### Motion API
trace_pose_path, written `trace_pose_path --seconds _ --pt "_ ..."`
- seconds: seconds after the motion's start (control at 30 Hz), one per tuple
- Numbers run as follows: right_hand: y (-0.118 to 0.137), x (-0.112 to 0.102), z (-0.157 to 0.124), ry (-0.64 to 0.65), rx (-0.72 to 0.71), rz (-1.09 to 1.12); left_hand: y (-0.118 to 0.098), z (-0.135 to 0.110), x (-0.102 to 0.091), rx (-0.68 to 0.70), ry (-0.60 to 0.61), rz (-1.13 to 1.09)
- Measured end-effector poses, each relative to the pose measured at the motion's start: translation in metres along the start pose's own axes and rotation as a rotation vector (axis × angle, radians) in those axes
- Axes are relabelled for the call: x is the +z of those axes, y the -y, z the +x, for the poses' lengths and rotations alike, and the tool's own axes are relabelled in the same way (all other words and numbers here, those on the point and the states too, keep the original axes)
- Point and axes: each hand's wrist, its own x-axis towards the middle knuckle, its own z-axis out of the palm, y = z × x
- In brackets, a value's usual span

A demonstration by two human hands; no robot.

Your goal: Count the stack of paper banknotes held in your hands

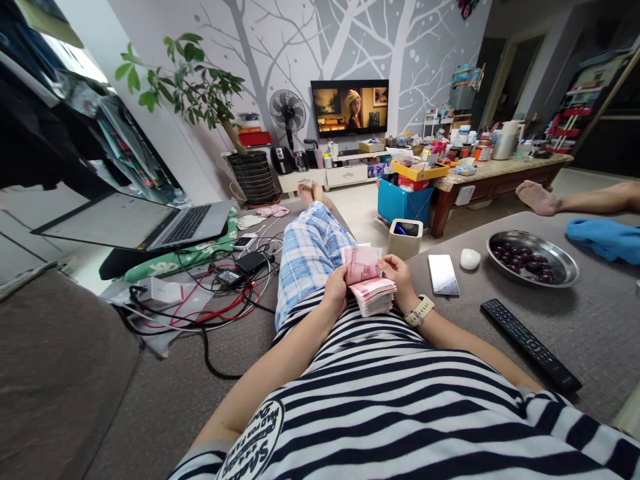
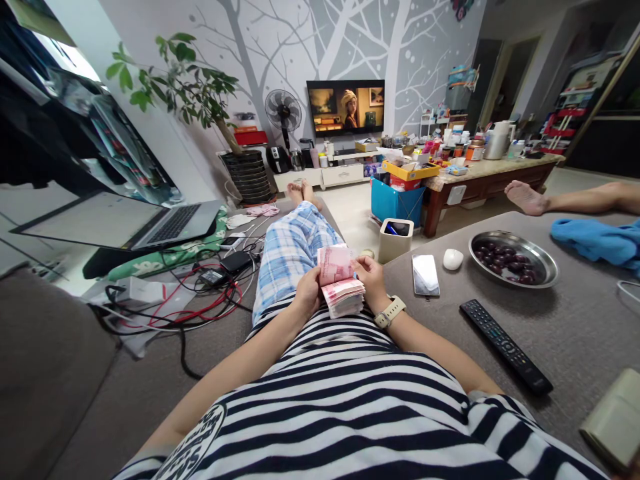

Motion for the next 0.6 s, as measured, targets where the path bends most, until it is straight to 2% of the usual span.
trace_pose_path --seconds 0.23,0.4,0.6 --pt "-0.0018 0.0019 -0.0007 0.041 0.042 0.067 0.0011 0.0019 0.0008 -0.015 -0.053 0.004" --pt "-0.0009 0.0031 0.0012 -0.032 0.009 0.017 -0.0002 -0.0015 0.0002 -0.009 -0.021 0.008" --pt "-0.0009 0.0011 0.0024 -0.006 0.003 -0.053 -0.0024 -0.0063 0.0015 -0.058 0.042 -0.029"
